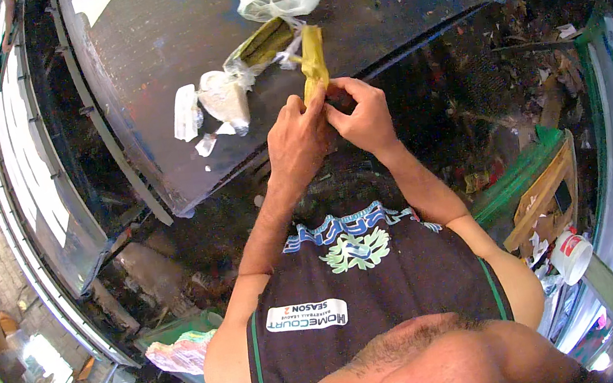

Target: The person sorts through various textile items on a conveyor belt, picking up and examining pieces of fabric and clothing. They handle a yellow cloth, a white cloth, and a stack of pastel-colored garments, moving them aside or placing them in a different location.

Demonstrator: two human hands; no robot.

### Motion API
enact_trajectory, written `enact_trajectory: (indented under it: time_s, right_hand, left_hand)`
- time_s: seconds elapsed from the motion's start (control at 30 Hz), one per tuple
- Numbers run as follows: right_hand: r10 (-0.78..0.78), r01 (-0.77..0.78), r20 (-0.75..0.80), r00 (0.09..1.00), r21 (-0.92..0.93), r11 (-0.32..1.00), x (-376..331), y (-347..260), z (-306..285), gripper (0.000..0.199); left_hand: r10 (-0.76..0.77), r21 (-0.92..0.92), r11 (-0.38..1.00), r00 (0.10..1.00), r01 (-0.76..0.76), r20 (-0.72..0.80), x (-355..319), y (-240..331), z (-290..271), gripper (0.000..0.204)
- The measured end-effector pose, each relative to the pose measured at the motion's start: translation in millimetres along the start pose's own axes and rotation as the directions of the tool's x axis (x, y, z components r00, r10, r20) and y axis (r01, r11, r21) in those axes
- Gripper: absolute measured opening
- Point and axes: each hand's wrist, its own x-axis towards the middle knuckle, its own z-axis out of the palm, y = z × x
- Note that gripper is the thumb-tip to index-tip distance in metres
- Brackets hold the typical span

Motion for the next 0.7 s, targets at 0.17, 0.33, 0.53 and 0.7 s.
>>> enact_trajectory:
  time_s: [0.17, 0.33, 0.53, 0.7]
  right_hand:
    - [0.026, -0.023, 0.031, 0.999, -0.106, 0.994, 0.5, 13.7, 0.8, 0.020]
    - [0.233, -0.270, 0.140, 0.962, 0.404, 0.874, 10.4, 32.6, 4.6, 0.019]
    - [0.286, -0.397, 0.276, 0.918, 0.656, 0.642, 14.7, 31.4, 1.7, 0.020]
    - [0.261, -0.433, 0.348, 0.901, 0.663, 0.611, 15.5, 32.0, -17.0, 0.021]
  left_hand:
    - [0.026, 0.097, 0.995, 0.995, -0.036, 0.095, -0.7, 0.6, -1.1, 0.071]
    - [-0.091, -0.125, 0.988, 0.996, 0.087, -0.024, 2.7, -6.6, 6.1, 0.072]
    - [-0.131, -0.472, 0.869, 0.989, 0.151, 0.074, 9.8, -17.6, -0.9, 0.060]
    - [-0.193, -0.878, 0.232, 0.905, 0.418, 0.380, 6.6, -36.5, 15.7, 0.046]
